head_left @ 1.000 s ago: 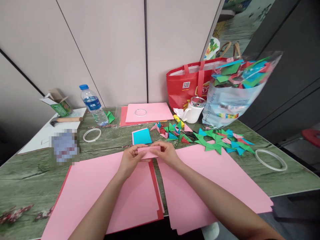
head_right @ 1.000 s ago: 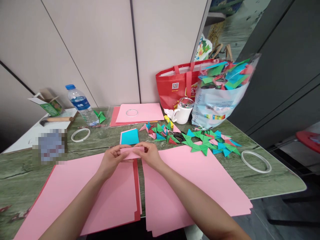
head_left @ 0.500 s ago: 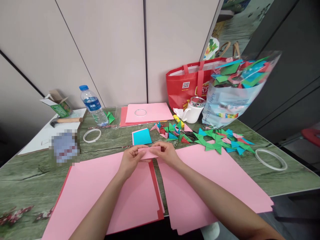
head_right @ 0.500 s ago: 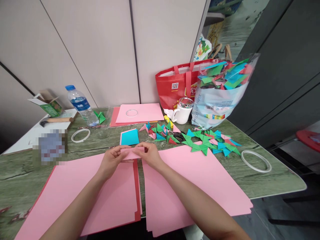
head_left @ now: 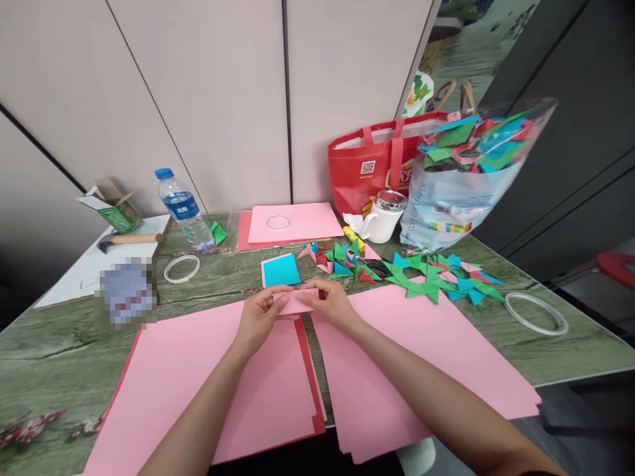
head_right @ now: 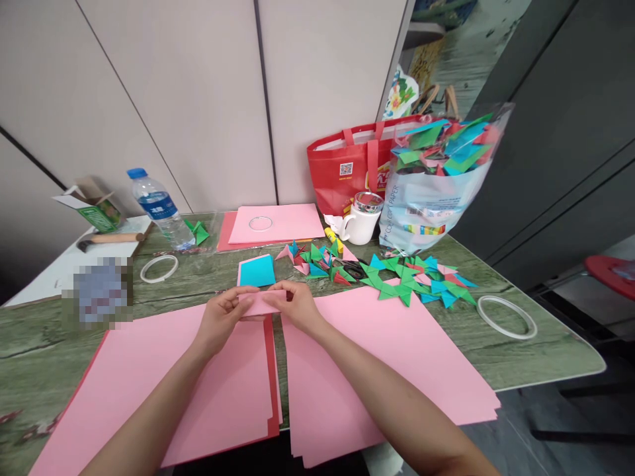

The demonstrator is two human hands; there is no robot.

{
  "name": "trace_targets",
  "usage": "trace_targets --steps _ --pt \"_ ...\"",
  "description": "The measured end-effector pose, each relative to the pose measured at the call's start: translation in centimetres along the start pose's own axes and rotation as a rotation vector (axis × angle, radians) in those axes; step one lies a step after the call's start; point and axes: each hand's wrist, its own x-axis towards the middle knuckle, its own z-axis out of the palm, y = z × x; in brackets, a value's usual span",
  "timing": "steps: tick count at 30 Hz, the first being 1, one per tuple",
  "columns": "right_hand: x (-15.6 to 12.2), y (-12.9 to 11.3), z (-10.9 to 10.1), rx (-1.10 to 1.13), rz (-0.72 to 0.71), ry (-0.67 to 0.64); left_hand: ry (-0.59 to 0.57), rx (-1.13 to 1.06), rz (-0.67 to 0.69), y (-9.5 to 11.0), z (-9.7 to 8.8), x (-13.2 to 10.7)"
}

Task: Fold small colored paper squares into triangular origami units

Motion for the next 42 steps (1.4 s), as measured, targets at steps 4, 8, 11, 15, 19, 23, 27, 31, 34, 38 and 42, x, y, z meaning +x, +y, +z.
trace_targets --steps 4,8,11,15,19,23,27,31,34,38,42 --pt "0.07 0.05 0.03 0.016 0.002 -0.002 0.024 0.046 0.029 0.17 0.09 -0.04" --pt "0.07 0.02 0.02 0.026 0.009 0.003 0.044 0.08 0.055 0.21 0.14 -0.04" --pt "0.05 -0.04 -0.02 0.026 0.018 0.0 0.046 0.092 0.069 0.22 0.15 -0.05" --pt "0.06 -0.08 -0.06 0.024 0.021 -0.002 0.047 0.098 0.078 0.26 0.16 -0.09" --pt "0.09 -0.09 -0.07 0.025 0.015 0.001 0.042 0.098 0.073 0.33 0.17 -0.09" --pt "0.11 -0.19 -0.12 0.033 0.008 -0.017 0.034 0.122 0.072 0.13 0.05 -0.01" --pt "0.15 -0.24 -0.24 0.024 -0.01 -0.074 0.008 0.164 0.091 -0.32 -0.17 0.08" --pt "0.26 0.01 -0.38 0.03 -0.002 -0.132 -0.007 0.224 0.102 -0.49 -0.26 0.04" --pt "0.34 0.15 -0.47 0.039 0.004 -0.127 -0.025 0.203 0.075 -0.39 -0.18 -0.03" --pt "0.31 0.01 -0.55 0.019 -0.028 -0.098 -0.063 0.069 -0.009 -0.22 -0.02 -0.07" --pt "0.21 -0.19 -0.57 0.012 -0.045 -0.091 -0.108 -0.02 -0.045 -0.25 0.0 -0.04"
